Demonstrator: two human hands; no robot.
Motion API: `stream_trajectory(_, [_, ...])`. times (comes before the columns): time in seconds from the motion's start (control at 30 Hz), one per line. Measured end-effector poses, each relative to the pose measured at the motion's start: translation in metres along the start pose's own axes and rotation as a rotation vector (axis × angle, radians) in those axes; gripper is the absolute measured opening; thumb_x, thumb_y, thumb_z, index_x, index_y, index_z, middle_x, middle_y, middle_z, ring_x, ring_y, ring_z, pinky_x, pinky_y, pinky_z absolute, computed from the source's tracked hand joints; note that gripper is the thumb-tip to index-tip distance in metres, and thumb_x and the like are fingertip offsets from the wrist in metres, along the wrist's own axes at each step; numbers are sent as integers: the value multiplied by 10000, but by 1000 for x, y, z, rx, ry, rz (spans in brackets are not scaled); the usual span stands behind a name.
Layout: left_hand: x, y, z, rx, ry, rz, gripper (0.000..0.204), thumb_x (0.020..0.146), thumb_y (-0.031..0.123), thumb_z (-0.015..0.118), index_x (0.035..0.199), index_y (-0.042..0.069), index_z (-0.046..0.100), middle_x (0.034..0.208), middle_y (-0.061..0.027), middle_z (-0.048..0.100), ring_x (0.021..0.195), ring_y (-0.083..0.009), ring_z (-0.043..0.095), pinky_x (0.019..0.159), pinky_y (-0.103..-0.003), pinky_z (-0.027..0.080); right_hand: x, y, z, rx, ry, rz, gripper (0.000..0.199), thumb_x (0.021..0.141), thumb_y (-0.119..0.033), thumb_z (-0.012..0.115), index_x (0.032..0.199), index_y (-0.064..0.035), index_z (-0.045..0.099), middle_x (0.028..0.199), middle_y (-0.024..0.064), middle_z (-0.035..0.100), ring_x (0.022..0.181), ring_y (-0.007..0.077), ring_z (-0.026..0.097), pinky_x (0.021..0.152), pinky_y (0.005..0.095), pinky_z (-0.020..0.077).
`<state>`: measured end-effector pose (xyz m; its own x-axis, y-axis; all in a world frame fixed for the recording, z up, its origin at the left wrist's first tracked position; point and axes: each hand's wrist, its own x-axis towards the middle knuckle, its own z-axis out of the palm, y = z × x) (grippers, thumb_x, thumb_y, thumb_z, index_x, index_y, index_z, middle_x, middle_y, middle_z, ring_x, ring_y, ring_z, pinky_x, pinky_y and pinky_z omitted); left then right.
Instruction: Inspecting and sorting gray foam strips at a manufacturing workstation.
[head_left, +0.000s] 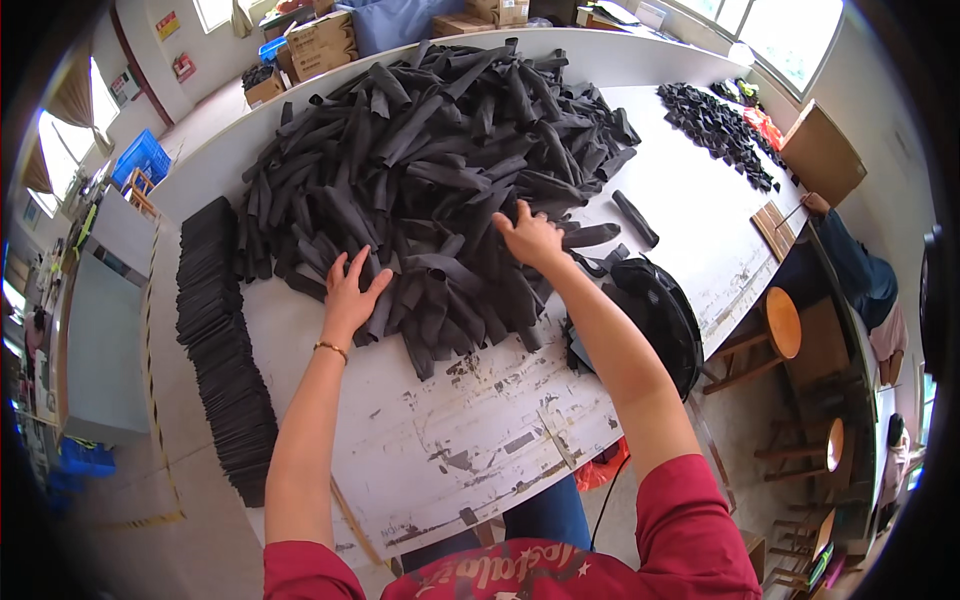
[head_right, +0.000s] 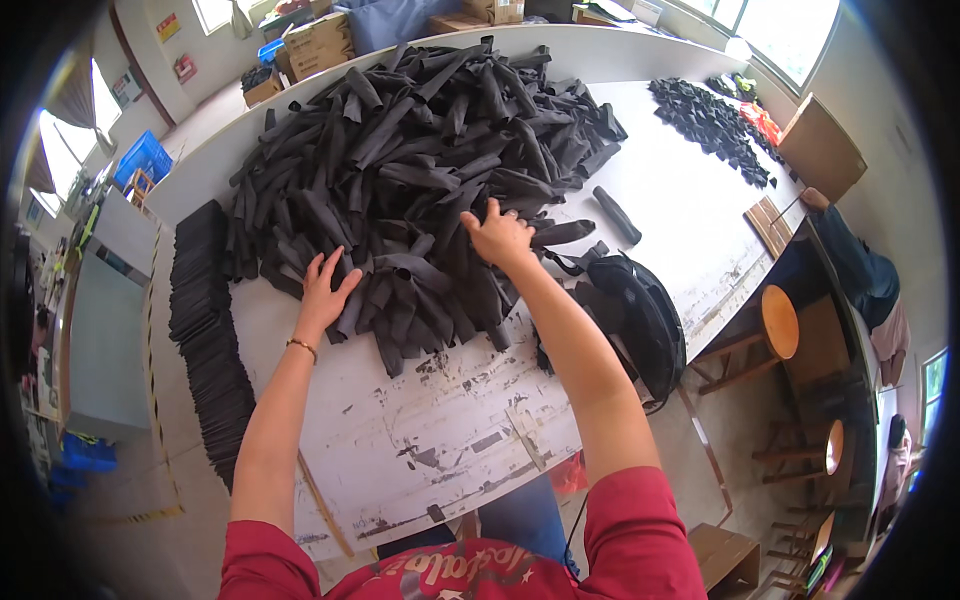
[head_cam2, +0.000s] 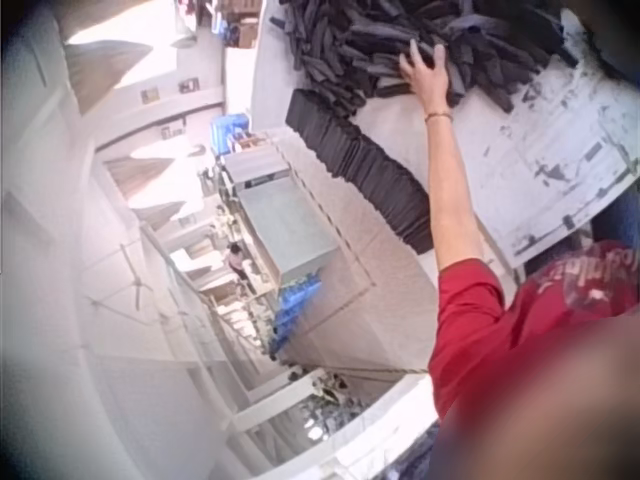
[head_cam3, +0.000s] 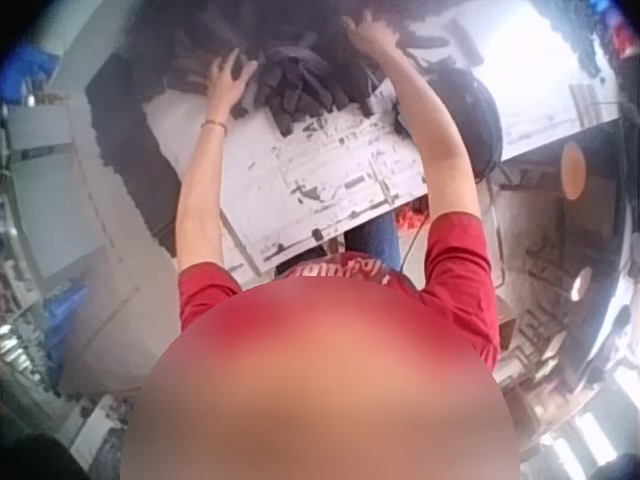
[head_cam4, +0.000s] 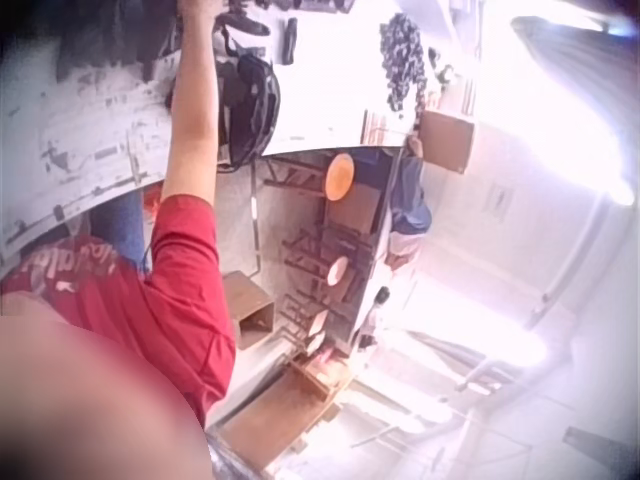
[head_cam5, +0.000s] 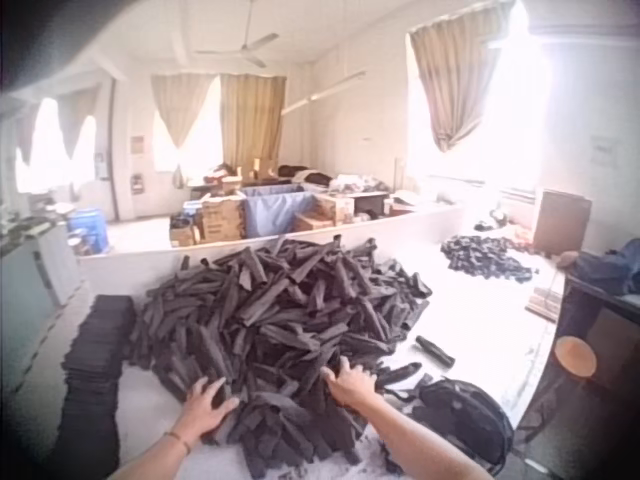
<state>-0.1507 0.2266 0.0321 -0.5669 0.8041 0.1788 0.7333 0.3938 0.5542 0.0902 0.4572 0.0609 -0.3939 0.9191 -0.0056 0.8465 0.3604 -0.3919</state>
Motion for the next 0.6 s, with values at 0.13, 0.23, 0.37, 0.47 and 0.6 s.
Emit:
stream_trajectory(0.13, [-17, -1, -4, -33, -57, 30, 676, 847, 587, 635, 1428, 295, 452, 1521, -151, 320, 1399, -394, 291, 1097, -536, 313, -23, -20, 6, -13, 16, -135, 762, 890, -652, 463, 1417, -102, 443, 1269, 295, 559, 1182, 449, 546, 1005, 568, 356])
stream_trajectory(0.23, [-31, -2, 0, -29, -85, 58, 659, 844, 544, 664, 1415, 281, 467, 1513, -138, 336, 1392, -389, 303, 1101, -523, 317, -40, -23, 16, -39, 22, -240, 712, 867, -605, 542, 1356, -88, 505, 1233, 269, 590, 1141, 429, 571, 1010, 608, 325])
stream_trajectory(0.37, [-51, -4, -10, -22, -99, 75, 656, 842, 514, 683, 1406, 251, 476, 1503, -137, 350, 1383, -384, 317, 1107, -493, 324, -65, -38, 23, -146, 42, -364, 654, 860, -543, 590, 1333, -95, 527, 1150, 227, 643, 1131, 425, 561, 1030, 679, 247])
stream_trajectory(0.47, [-66, -6, -18, -27, -109, 78, 656, 842, 506, 687, 1407, 247, 475, 1502, -147, 349, 1383, -386, 316, 1110, -491, 322, -81, -50, 24, -132, 51, -436, 597, 876, -492, 592, 1323, -100, 539, 1040, 194, 688, 1136, 424, 537, 1050, 681, 212])
stream_trajectory(0.6, [-85, -9, -29, -51, -124, 93, 671, 834, 489, 701, 1414, 246, 466, 1501, -161, 346, 1385, -392, 314, 1116, -490, 315, -101, -73, 26, -185, -52, -505, 556, 883, -456, 597, 1327, -125, 542, 1140, 214, 651, 1129, 413, 536, 1014, 639, 300])
